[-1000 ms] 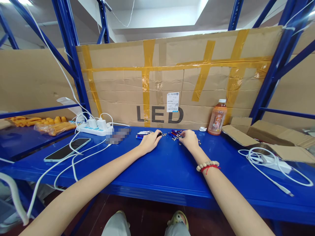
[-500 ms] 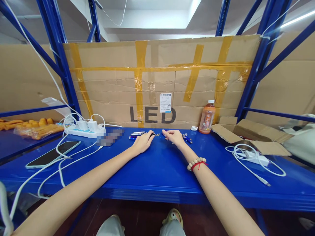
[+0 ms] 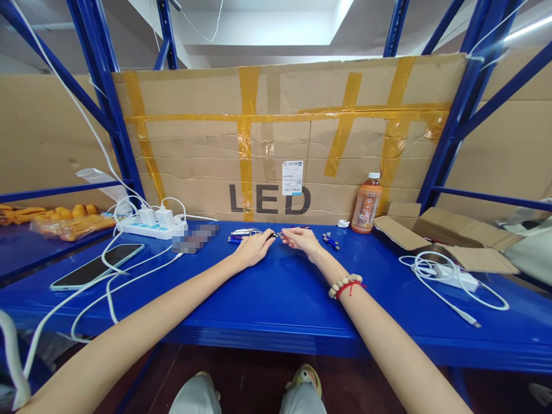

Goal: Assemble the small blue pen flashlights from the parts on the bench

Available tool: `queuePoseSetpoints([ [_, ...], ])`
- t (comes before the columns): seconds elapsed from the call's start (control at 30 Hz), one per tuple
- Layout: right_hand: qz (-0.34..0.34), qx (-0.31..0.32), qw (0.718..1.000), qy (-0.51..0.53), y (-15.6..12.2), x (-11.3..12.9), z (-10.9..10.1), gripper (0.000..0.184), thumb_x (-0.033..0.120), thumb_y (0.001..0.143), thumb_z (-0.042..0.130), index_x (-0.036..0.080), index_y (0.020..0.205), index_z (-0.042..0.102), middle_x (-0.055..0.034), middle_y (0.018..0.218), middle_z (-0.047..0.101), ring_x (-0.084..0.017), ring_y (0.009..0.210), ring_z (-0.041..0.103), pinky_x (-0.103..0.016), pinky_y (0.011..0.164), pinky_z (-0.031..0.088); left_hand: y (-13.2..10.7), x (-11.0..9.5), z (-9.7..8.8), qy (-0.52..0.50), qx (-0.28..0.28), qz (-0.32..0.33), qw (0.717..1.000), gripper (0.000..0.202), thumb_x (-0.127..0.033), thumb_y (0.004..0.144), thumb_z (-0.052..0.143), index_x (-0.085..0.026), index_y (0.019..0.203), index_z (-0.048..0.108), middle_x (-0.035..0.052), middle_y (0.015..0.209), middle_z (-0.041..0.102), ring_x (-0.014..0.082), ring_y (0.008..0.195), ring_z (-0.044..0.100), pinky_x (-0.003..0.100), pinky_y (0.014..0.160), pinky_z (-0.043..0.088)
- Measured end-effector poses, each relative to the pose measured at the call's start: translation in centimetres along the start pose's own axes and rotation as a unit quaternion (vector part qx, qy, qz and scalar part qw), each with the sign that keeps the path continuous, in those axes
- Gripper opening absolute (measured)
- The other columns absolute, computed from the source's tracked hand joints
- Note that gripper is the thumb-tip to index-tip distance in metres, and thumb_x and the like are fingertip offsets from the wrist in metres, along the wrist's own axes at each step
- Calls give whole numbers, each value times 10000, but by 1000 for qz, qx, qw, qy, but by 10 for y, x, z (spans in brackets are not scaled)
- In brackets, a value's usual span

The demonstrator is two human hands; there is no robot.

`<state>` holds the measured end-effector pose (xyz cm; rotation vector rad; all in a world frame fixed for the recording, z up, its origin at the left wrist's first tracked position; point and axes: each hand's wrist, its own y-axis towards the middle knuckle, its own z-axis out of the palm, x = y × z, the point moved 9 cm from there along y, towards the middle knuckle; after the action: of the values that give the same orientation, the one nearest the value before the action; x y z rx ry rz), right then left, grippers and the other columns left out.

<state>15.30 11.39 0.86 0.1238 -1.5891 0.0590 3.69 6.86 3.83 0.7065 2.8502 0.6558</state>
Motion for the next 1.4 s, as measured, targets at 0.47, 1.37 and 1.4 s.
queuePoseSetpoints([
  [0.47,-119,36,990,-63,-8,25,13,344,388,551,688,180,825,682,-50,817,659,-115,688,546,-180,481,373,1,7,-6,-88,-58,4,994,227,-290,894,267,-221,1046,421,39,941,597,182,822,582,261,646,438],
  [1.37,-193,22,977,-87,-13,34,16,355,416,541,677,137,762,663,-36,666,646,-63,476,442,-190,407,312,-3,-2,-10,-158,-68,56,983,287,-257,890,294,-234,1169,357,40,1132,537,177,1002,528,296,819,429],
  [1.4,-201,28,975,-87,-13,35,18,351,423,544,672,136,745,660,-40,672,646,-66,476,445,-190,400,316,-3,-1,-10,-159,-70,55,983,289,-254,890,294,-238,1170,362,36,1140,533,177,1010,524,297,826,426],
])
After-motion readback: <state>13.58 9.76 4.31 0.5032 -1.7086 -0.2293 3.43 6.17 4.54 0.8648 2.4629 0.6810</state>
